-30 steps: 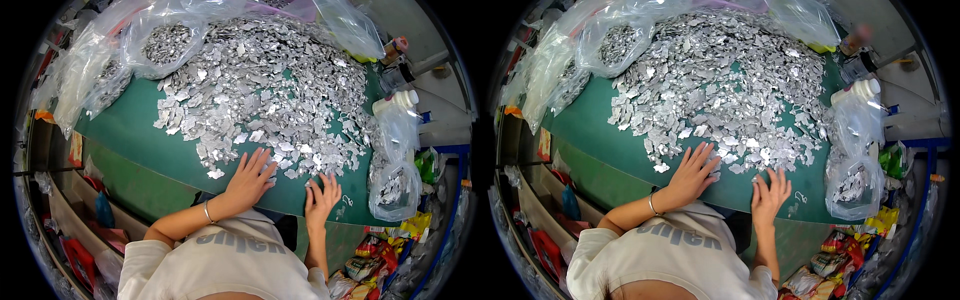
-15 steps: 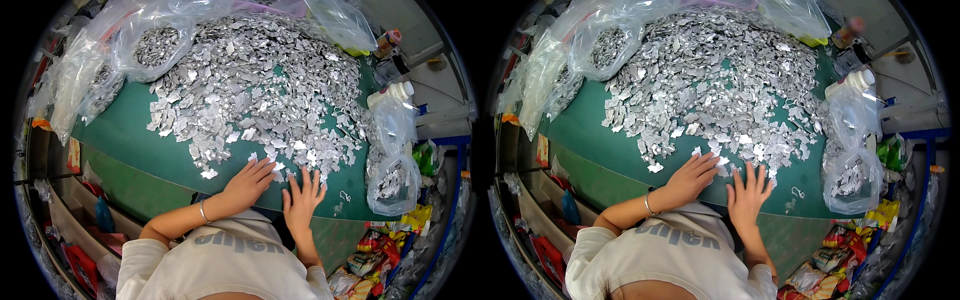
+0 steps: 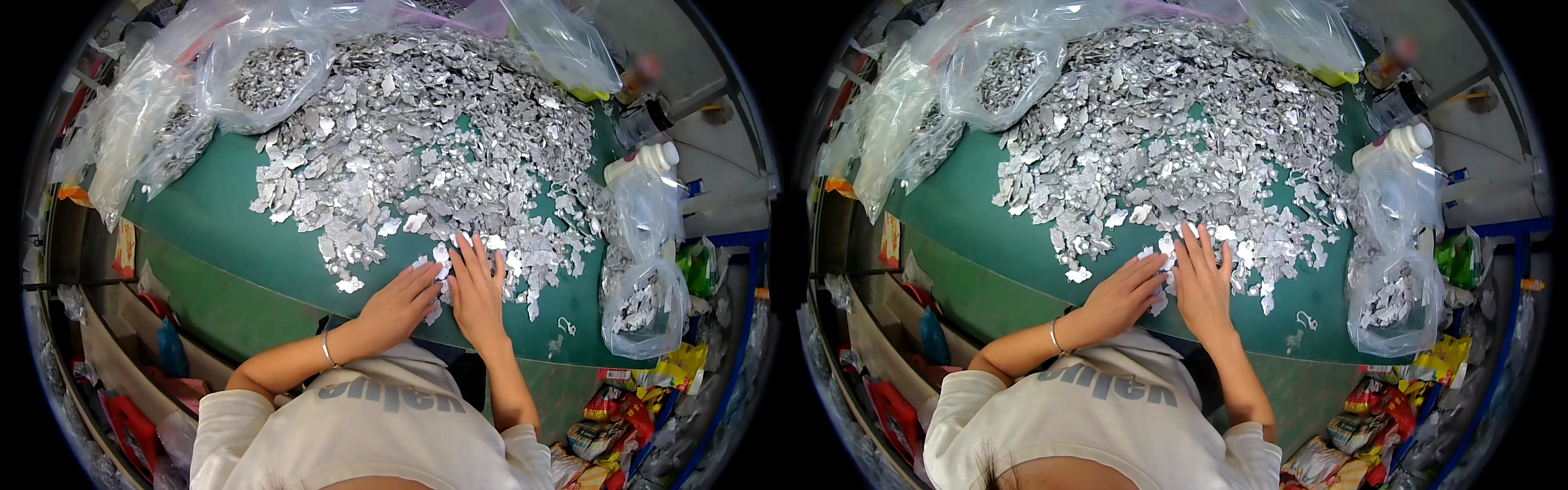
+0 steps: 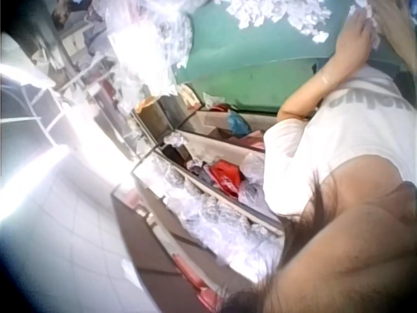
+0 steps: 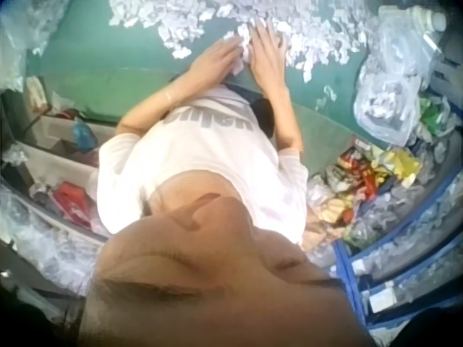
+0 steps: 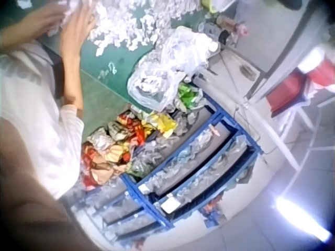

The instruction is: The person sorts small silver-colored metal stampings on a green workstation table, picking up individual pieces from a large pile and placing them into nearby plastic bags.

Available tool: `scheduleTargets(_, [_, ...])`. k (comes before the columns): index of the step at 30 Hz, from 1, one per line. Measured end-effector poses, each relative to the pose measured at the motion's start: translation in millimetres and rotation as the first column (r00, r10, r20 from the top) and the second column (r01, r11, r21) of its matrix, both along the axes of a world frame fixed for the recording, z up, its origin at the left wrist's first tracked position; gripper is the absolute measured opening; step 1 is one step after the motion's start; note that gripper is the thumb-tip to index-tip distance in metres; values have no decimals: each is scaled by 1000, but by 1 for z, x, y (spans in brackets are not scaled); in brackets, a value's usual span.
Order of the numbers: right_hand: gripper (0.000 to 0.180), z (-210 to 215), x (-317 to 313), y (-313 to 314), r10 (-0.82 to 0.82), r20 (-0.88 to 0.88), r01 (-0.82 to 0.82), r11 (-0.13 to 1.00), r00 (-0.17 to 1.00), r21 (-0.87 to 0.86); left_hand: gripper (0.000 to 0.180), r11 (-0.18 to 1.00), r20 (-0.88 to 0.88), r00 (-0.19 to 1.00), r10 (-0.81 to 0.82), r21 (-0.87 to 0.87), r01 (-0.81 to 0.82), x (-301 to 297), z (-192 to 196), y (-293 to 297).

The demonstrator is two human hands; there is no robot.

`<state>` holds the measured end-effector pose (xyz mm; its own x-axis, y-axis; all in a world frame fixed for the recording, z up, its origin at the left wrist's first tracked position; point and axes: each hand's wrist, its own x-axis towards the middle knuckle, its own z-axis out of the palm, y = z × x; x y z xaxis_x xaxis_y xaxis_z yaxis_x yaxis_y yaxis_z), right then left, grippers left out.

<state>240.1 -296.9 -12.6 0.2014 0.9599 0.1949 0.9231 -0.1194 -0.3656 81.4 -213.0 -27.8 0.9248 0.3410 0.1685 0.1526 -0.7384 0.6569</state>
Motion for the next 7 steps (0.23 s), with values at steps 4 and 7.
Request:
scheduleTargets(4, [36, -1, 3, -19, 21, -72, -23, 1000, 997, -21, 47, 999, 41, 999, 2, -39, 0, -4, 7, 9])
scheduleTargets(7, [40, 0, 6, -8, -22, -88, 24, 999, 996, 30, 45, 988, 37, 992, 119, 93, -122, 21, 8, 22])
